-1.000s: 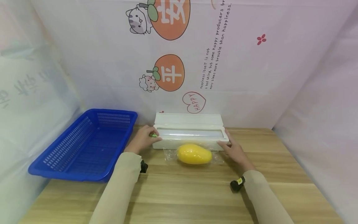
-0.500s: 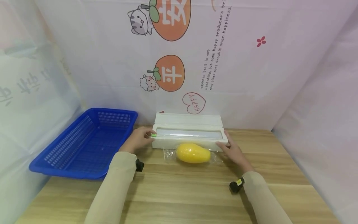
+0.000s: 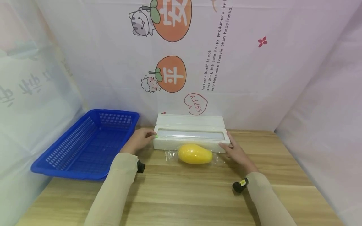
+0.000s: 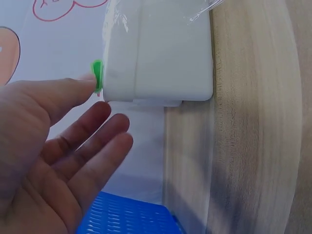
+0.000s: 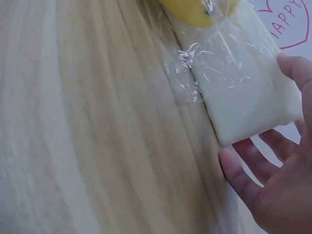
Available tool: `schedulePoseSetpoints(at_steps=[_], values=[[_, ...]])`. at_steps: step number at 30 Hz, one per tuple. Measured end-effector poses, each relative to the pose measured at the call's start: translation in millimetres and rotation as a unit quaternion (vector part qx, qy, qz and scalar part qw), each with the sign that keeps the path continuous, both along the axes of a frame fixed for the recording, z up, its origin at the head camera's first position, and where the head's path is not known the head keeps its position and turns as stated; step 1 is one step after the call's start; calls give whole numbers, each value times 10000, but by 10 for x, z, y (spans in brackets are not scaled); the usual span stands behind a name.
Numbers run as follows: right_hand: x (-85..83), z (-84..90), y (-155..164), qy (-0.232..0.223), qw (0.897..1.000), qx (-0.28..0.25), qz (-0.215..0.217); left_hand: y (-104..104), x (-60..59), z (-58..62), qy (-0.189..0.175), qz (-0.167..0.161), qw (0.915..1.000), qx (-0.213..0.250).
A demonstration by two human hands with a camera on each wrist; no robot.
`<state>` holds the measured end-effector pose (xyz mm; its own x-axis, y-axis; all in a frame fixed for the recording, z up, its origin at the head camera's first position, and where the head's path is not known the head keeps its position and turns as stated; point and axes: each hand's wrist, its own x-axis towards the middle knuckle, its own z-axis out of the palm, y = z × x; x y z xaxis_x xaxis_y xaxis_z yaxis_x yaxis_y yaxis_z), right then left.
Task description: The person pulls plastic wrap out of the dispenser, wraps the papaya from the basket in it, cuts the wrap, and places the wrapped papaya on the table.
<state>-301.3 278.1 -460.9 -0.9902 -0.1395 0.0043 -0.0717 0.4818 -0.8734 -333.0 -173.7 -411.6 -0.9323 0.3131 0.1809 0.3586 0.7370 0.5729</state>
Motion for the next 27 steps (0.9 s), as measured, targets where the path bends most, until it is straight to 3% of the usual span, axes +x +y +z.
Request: schedulePoseSetpoints(at_steps=[5, 10, 14, 15, 19, 22, 27], values=[[77, 69, 1, 173, 9991, -359, 171, 50, 74, 55, 156, 9, 9998, 145], [194, 101, 40, 250, 9962, -756, -358, 113, 119, 60, 678, -280, 9970, 264], [240, 124, 28, 946, 9906, -562, -818, 244, 186, 53, 966, -637, 9926, 377], [252, 145, 9, 1247, 9879, -302, -872, 290, 207, 48, 1034, -742, 9911, 391], [304, 226, -127, 1830, 9810, -76, -633, 507, 300, 21, 1329, -1260, 9825, 345], [349, 284, -257, 1991, 9796, 95, -254, 674, 360, -17, 1438, -1569, 9768, 235], [381, 297, -457, 2009, 9769, 539, 486, 880, 451, -64, 1098, -1789, 9777, 93]])
